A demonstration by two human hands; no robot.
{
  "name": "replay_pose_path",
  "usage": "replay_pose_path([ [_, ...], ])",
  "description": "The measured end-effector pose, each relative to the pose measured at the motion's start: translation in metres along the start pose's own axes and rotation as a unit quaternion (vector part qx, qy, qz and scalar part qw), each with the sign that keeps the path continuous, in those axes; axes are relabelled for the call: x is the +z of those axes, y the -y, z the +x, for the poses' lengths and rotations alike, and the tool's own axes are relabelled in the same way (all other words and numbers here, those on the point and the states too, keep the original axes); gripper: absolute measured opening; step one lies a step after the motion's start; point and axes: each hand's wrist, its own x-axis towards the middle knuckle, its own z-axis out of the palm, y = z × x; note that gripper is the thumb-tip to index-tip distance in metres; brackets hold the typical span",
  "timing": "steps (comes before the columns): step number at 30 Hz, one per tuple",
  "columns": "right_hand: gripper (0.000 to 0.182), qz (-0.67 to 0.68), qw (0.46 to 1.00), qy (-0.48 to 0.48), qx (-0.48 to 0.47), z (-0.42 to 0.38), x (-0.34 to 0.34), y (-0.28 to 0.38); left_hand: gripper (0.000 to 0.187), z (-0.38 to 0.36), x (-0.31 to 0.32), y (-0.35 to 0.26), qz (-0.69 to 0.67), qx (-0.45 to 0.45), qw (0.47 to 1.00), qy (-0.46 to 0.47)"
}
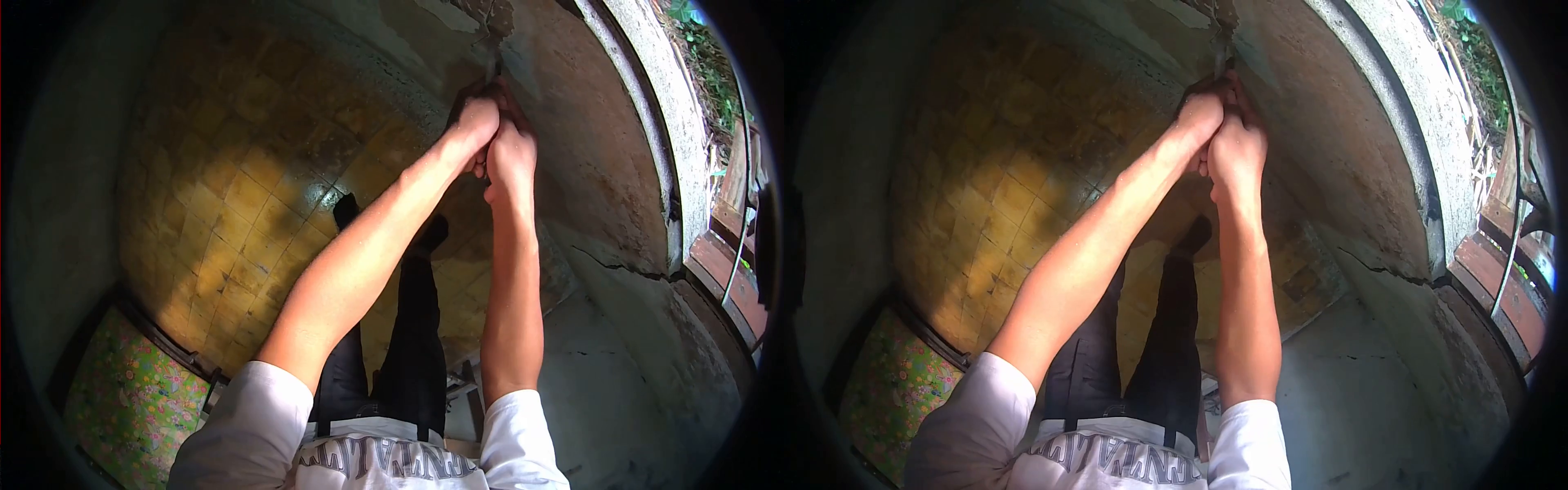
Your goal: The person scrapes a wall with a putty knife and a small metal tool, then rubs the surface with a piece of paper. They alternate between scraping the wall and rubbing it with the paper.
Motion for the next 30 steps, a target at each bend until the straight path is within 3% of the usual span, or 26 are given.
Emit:
replay_pose_path([
  [1,0.042,-0.005,1.000,0.003,0.003,0.003,-0.001,0.000,0.038,0.003,0.001,0.001,0.002,0.029,1.000,-0.008],
  [6,0.041,0.024,1.000,-0.002,0.016,0.005,-0.002,-0.005,0.038,-0.034,-0.004,-0.036,0.005,-0.068,0.997,0.037],
  [7,0.041,0.022,1.000,0.001,-0.019,0.005,-0.002,-0.005,0.039,-0.023,0.004,-0.024,0.009,-0.052,0.999,0.006],
  [10,0.040,-0.014,0.999,0.006,0.048,0.005,-0.006,0.004,0.040,-0.025,0.004,-0.023,0.062,-0.004,0.998,-0.013],
  [15,0.040,-0.026,0.998,0.008,0.058,0.003,-0.005,0.006,0.037,-0.020,-0.003,-0.028,0.069,-0.084,0.994,0.017],
  [17,0.040,0.012,0.999,0.016,0.025,0.000,-0.005,0.008,0.038,-0.023,0.008,-0.038,0.030,-0.069,0.996,-0.041],
  [22,0.039,-0.013,0.999,0.006,0.052,0.006,-0.004,0.000,0.038,-0.018,-0.002,-0.022,0.044,-0.034,0.998,0.017],
  [23,0.040,-0.010,0.999,0.006,0.049,0.007,-0.002,0.000,0.040,-0.018,-0.004,-0.026,0.079,-0.059,0.995,0.014],
  [26,0.040,0.001,1.000,0.007,0.026,0.003,0.000,0.007,0.042,-0.010,0.001,-0.016,0.079,-0.019,0.997,-0.014],
  [27,0.039,0.009,0.999,0.003,0.038,0.005,0.000,0.004,0.040,-0.011,0.003,-0.014,0.035,-0.020,0.999,-0.006],
  [30,0.031,-0.042,0.996,0.028,0.067,0.015,0.000,-0.002,0.040,0.003,-0.013,-0.018,0.106,-0.089,0.990,0.036],
])
